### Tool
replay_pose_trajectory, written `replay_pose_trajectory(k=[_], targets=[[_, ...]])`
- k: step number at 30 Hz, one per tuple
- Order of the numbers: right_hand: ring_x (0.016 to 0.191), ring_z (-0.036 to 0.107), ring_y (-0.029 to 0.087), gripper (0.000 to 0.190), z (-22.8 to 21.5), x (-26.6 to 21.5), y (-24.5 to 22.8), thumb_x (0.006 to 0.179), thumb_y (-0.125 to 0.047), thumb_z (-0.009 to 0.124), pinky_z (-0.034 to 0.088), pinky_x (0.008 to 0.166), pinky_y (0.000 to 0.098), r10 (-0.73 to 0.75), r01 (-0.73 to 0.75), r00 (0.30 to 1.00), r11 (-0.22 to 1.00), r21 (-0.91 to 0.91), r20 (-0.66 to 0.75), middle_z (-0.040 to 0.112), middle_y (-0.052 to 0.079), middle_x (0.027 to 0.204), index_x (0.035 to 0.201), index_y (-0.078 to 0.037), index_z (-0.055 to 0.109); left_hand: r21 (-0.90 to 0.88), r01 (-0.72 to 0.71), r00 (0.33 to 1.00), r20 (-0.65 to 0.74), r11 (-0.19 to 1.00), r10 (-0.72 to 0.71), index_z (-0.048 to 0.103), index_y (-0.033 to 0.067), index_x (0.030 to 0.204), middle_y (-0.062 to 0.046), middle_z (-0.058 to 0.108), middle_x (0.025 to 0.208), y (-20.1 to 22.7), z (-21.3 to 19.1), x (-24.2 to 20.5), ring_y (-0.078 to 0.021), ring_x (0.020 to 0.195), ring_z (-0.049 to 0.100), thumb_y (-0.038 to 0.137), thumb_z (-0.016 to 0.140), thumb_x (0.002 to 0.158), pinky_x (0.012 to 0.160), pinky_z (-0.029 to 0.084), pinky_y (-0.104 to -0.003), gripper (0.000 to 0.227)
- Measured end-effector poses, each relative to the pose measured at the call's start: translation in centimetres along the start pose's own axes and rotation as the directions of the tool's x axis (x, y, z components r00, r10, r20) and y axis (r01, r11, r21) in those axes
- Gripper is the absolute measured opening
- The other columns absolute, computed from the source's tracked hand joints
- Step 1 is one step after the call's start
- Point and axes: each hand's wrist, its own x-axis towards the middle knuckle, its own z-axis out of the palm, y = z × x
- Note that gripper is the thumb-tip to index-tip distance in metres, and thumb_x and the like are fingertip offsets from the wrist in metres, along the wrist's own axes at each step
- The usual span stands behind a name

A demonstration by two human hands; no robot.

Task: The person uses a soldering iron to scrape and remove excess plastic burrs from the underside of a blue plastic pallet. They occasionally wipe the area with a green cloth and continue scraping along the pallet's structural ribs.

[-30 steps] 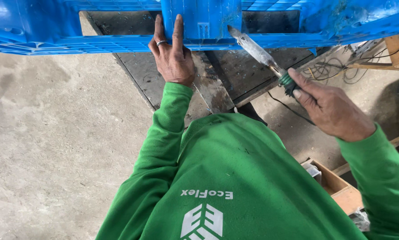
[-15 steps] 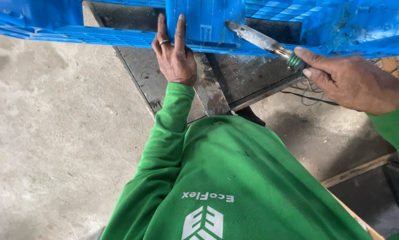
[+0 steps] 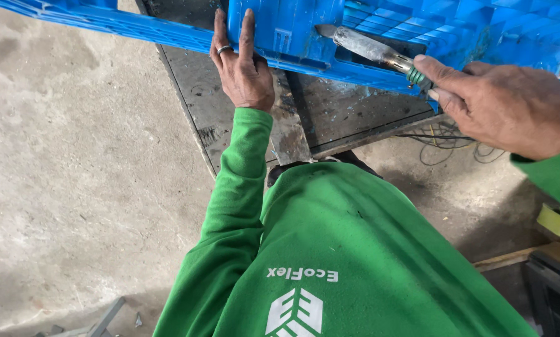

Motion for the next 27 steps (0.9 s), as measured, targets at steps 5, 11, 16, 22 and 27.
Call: replay_pose_trajectory(k=[5, 11, 16, 22, 27], targets=[[0.044, 0.057, 0.015, 0.055, 1.5, 1.7, 2.9, 0.108, -0.035, 0.050, 0.052, 0.043, 0.0282, 0.184, -0.341, 0.838, 0.912, 0.229, 0.514, 0.058, 0.006, 0.058, 0.162, -0.035, 0.040, -0.019, 0.037, 0.999, -0.034, 0.999, -0.038, 0.048, 0.0421, 0.155, 0.000, 0.032, 0.170, 0.1, 0.7, -0.2, -0.0317, 0.151, 0.037, -0.014, 0.063, 0.081, 0.126, 0.045, -0.042, 0.094], [0.044, 0.058, 0.012, 0.057, 2.5, 2.1, 4.2, 0.108, -0.036, 0.050, 0.052, 0.047, 0.0267, 0.156, -0.312, 0.837, 0.924, 0.223, 0.525, 0.058, 0.002, 0.059, 0.164, -0.037, 0.039, -0.012, 0.064, 0.995, -0.070, 0.998, -0.065, 0.048, 0.0442, 0.154, 0.004, 0.031, 0.170, 0.0, 1.4, -0.5, -0.0312, 0.153, 0.034, -0.013, 0.064, 0.081, 0.127, 0.045, -0.044, 0.094], [0.044, 0.057, 0.013, 0.058, 2.0, 2.4, 4.2, 0.108, -0.037, 0.051, 0.054, 0.045, 0.0269, 0.166, -0.311, 0.829, 0.930, 0.194, 0.534, 0.058, 0.004, 0.057, 0.164, -0.038, 0.040, -0.036, 0.091, 0.993, -0.072, 0.995, -0.093, 0.048, 0.0463, 0.154, 0.005, 0.031, 0.170, 0.6, 1.5, -0.3, -0.0292, 0.153, 0.035, -0.012, 0.065, 0.082, 0.127, 0.046, -0.042, 0.094], [0.043, 0.054, 0.013, 0.057, 1.7, 2.5, 4.3, 0.107, -0.036, 0.051, 0.052, 0.042, 0.0285, 0.152, -0.345, 0.826, 0.898, 0.273, 0.543, 0.057, 0.006, 0.056, 0.163, -0.039, 0.040, -0.181, 0.030, 0.997, -0.064, 0.983, -0.042, 0.036, 0.0368, 0.162, -0.003, 0.015, 0.173, 1.0, 0.7, -0.3, -0.0334, 0.158, 0.024, -0.010, 0.065, 0.080, 0.133, 0.031, -0.048, 0.098], [0.044, 0.055, 0.013, 0.054, 1.9, 2.6, 4.3, 0.109, -0.036, 0.050, 0.052, 0.042, 0.0280, 0.168, -0.354, 0.799, 0.908, 0.224, 0.578, 0.057, 0.007, 0.055, 0.161, -0.040, 0.036, -0.204, 0.057, 0.976, -0.197, 0.977, -0.098, 0.033, 0.0252, 0.159, -0.013, 0.020, 0.164, 2.3, 2.1, -2.2, -0.0356, 0.153, 0.026, 0.002, 0.075, 0.087, 0.125, 0.032, -0.057, 0.087]])
